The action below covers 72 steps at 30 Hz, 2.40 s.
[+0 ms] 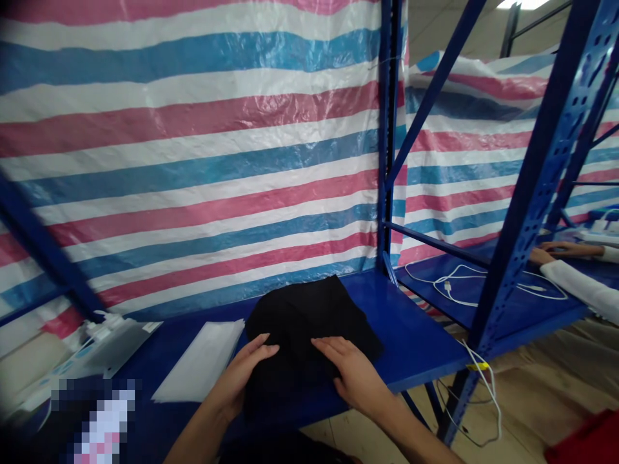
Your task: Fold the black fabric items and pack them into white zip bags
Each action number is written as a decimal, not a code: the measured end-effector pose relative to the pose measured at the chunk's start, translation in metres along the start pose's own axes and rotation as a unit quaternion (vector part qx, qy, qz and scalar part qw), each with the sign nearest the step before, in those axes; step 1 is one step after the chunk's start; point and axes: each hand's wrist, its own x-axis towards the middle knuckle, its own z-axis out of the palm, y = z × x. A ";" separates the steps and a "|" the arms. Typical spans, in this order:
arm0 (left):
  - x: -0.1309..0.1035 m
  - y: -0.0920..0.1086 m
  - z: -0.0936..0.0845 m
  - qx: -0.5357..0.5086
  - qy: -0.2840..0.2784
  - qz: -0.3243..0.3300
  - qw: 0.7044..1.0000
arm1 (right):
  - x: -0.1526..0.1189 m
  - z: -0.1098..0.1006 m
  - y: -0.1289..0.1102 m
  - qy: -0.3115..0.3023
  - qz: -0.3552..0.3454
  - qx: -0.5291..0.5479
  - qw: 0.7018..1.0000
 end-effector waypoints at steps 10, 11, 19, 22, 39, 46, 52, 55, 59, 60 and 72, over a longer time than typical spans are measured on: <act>-0.001 0.026 0.024 -0.178 -0.019 0.037 0.983 | 0.064 -0.038 -0.048 0.078 0.154 0.587 0.791; 0.003 0.027 0.023 -0.183 -0.016 0.051 0.982 | 0.073 -0.039 -0.049 0.052 0.167 0.613 0.770; 0.013 -0.027 -0.006 -0.054 0.005 0.009 0.998 | 0.109 -0.014 -0.010 -0.090 0.261 0.667 0.692; 0.008 -0.049 -0.011 -0.044 -0.042 -0.042 0.997 | 0.110 0.003 0.011 -0.094 0.301 0.643 0.698; -0.027 -0.071 -0.006 0.166 -0.013 0.049 0.985 | 0.085 -0.015 0.016 -0.039 -0.149 0.036 0.987; -0.047 -0.076 0.004 0.400 0.088 0.220 0.885 | 0.082 -0.007 0.033 -0.080 -0.153 -0.088 0.981; -0.046 -0.067 0.002 0.535 -0.151 0.331 0.762 | 0.076 -0.030 0.026 -0.150 -0.145 -0.138 0.968; -0.041 -0.077 0.004 0.554 -0.173 0.284 0.763 | 0.063 -0.052 0.001 -0.138 -0.142 -0.128 0.972; -0.041 -0.089 0.006 0.589 -0.158 0.277 0.742 | 0.029 -0.054 -0.034 -0.183 -0.172 -0.054 0.966; -0.042 -0.092 0.006 0.590 -0.155 0.290 0.738 | 0.019 -0.048 -0.037 -0.204 -0.173 -0.043 0.963; -0.035 -0.036 0.001 0.512 -0.046 0.453 0.729 | -0.013 -0.022 -0.025 -0.183 -0.159 -0.049 0.969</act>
